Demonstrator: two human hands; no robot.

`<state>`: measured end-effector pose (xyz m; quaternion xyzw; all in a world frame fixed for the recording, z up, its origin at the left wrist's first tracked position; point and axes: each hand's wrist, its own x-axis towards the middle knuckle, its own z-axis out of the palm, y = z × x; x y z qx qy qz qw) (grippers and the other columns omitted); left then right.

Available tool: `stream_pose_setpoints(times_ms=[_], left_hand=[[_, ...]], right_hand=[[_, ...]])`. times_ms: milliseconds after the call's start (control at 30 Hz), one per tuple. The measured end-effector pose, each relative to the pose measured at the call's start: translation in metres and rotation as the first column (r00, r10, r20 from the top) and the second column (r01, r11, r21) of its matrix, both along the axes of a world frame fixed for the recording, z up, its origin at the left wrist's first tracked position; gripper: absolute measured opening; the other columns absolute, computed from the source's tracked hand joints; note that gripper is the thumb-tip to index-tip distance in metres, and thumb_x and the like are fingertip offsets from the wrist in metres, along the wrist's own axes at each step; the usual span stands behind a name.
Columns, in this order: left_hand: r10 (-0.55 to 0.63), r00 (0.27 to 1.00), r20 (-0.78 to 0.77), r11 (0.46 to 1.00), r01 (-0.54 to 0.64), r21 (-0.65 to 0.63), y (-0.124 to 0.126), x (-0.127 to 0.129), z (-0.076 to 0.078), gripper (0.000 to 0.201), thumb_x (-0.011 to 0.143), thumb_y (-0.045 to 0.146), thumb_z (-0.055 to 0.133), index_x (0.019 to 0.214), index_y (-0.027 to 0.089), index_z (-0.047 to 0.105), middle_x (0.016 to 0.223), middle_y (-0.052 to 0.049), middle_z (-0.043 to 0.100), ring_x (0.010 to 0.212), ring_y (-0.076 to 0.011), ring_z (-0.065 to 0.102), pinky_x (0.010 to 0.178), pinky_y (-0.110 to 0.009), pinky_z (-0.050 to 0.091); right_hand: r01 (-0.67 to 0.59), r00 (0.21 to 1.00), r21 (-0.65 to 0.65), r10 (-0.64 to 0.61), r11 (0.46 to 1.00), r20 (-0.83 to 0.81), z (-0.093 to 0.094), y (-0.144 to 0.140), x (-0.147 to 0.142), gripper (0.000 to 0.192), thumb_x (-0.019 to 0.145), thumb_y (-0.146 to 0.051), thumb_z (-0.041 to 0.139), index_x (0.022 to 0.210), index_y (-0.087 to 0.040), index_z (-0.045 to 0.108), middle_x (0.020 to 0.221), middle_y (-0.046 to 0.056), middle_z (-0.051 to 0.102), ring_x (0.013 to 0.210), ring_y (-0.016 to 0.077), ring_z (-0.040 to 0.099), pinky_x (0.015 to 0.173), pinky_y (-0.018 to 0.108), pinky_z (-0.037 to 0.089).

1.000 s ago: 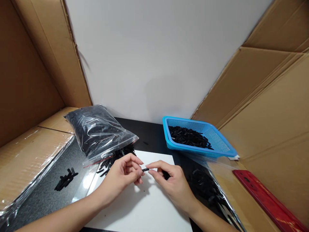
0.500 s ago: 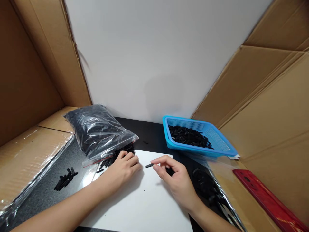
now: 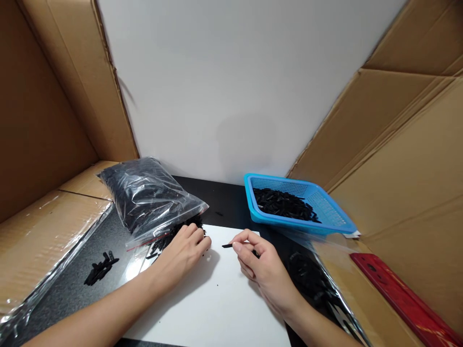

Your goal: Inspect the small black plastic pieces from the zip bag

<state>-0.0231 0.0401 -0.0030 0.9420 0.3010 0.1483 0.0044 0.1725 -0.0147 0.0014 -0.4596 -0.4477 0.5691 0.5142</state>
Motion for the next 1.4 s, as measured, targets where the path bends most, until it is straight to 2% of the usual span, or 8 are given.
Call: stream_pose_setpoints(times_ms=[333, 500, 600, 733, 900, 1100, 1233, 1400], left_hand=[[0.25, 0.785, 0.566, 0.95, -0.087, -0.298, 0.0, -0.002, 0.007, 0.022, 0.092, 0.01, 0.041, 0.086, 0.021, 0.06, 0.076, 0.0, 0.058, 0.068, -0.0132, 0.055, 0.063, -0.025, 0.042], [0.535, 0.662, 0.524, 0.632, 0.097, -0.769, -0.014, 0.006, 0.014, 0.011, 0.091, 0.028, 0.053, 0.096, 0.021, 0.06, 0.071, 0.002, 0.059, 0.056, -0.0108, 0.05, 0.049, -0.022, 0.036], [0.596, 0.616, 0.515, 0.5, 0.216, -0.838, -0.02, 0.01, 0.019, 0.019, 0.09, 0.034, 0.056, 0.104, 0.021, 0.058, 0.078, 0.0, 0.062, 0.06, -0.0111, 0.051, 0.049, -0.02, 0.038], [0.579, 0.613, 0.538, 0.484, 0.272, -0.832, -0.024, 0.014, 0.021, 0.022, 0.088, 0.036, 0.058, 0.103, 0.021, 0.057, 0.077, 0.001, 0.059, 0.06, -0.0107, 0.05, 0.05, -0.021, 0.041], [0.578, 0.633, 0.515, 0.505, 0.219, -0.835, -0.022, 0.014, 0.014, 0.022, 0.089, 0.038, 0.056, 0.101, 0.02, 0.058, 0.079, 0.0, 0.061, 0.058, -0.0105, 0.051, 0.052, -0.023, 0.042], [0.636, 0.569, 0.521, 0.471, 0.248, -0.847, -0.016, 0.012, 0.01, 0.016, 0.083, 0.032, 0.063, 0.09, 0.018, 0.063, 0.082, -0.002, 0.066, 0.071, -0.0152, 0.063, 0.069, -0.028, 0.048], [0.694, 0.515, 0.504, 0.406, 0.299, -0.864, -0.021, 0.016, 0.005, 0.017, 0.077, 0.029, 0.071, 0.088, 0.019, 0.064, 0.086, -0.003, 0.068, 0.08, -0.0176, 0.064, 0.072, -0.028, 0.049], [0.682, 0.498, 0.535, 0.445, 0.298, -0.845, -0.028, 0.018, 0.005, 0.017, 0.079, 0.031, 0.072, 0.091, 0.02, 0.065, 0.092, -0.002, 0.066, 0.088, -0.0171, 0.062, 0.074, -0.026, 0.05]], right_hand=[[-0.089, 0.98, -0.159, 0.059, 0.983, -0.188, 0.006, -0.001, -0.003, 0.03, 0.079, -0.042, 0.068, 0.074, -0.02, 0.048, 0.043, -0.012, 0.04, 0.037, 0.0035, 0.015, 0.039, 0.019, 0.007], [-0.183, 0.919, -0.177, 0.104, 0.967, -0.381, 0.007, 0.001, 0.001, 0.027, 0.076, -0.036, 0.059, 0.063, -0.019, 0.043, 0.05, -0.004, 0.054, 0.034, 0.0027, 0.021, 0.039, 0.02, 0.011], [-0.164, 0.95, -0.154, 0.114, 0.974, -0.291, 0.005, 0.002, 0.003, 0.037, 0.081, -0.045, 0.059, 0.061, -0.021, 0.04, 0.048, -0.006, 0.05, 0.034, 0.0037, 0.019, 0.038, 0.021, 0.012], [-0.031, 0.982, 0.08, 0.016, 0.996, 0.186, -0.001, 0.0, 0.001, 0.022, 0.084, -0.041, 0.064, 0.079, -0.021, 0.058, 0.049, -0.009, 0.041, 0.043, 0.0088, 0.03, 0.043, 0.021, 0.023], [-0.109, 0.79, 0.303, -0.103, 0.947, 0.604, -0.005, -0.002, 0.0, 0.018, 0.089, -0.028, 0.056, 0.095, -0.02, 0.071, 0.057, -0.004, 0.049, 0.051, 0.0129, 0.045, 0.053, 0.025, 0.034], [-0.054, 0.778, 0.282, -0.137, 0.958, 0.613, -0.005, 0.002, 0.004, 0.019, 0.087, -0.034, 0.06, 0.082, -0.019, 0.069, 0.051, -0.007, 0.037, 0.047, 0.012, 0.038, 0.049, 0.024, 0.03], [-0.153, 0.791, 0.318, -0.077, 0.936, 0.607, -0.006, -0.003, -0.001, 0.017, 0.08, -0.027, 0.07, 0.095, -0.022, 0.075, 0.057, -0.005, 0.057, 0.046, 0.0114, 0.042, 0.049, 0.023, 0.035], [-0.124, 0.785, 0.424, -0.173, 0.897, 0.595, -0.011, -0.007, -0.005, 0.013, 0.086, -0.026, 0.065, 0.091, -0.022, 0.076, 0.073, 0.002, 0.074, 0.048, 0.0124, 0.048, 0.049, 0.024, 0.04]])
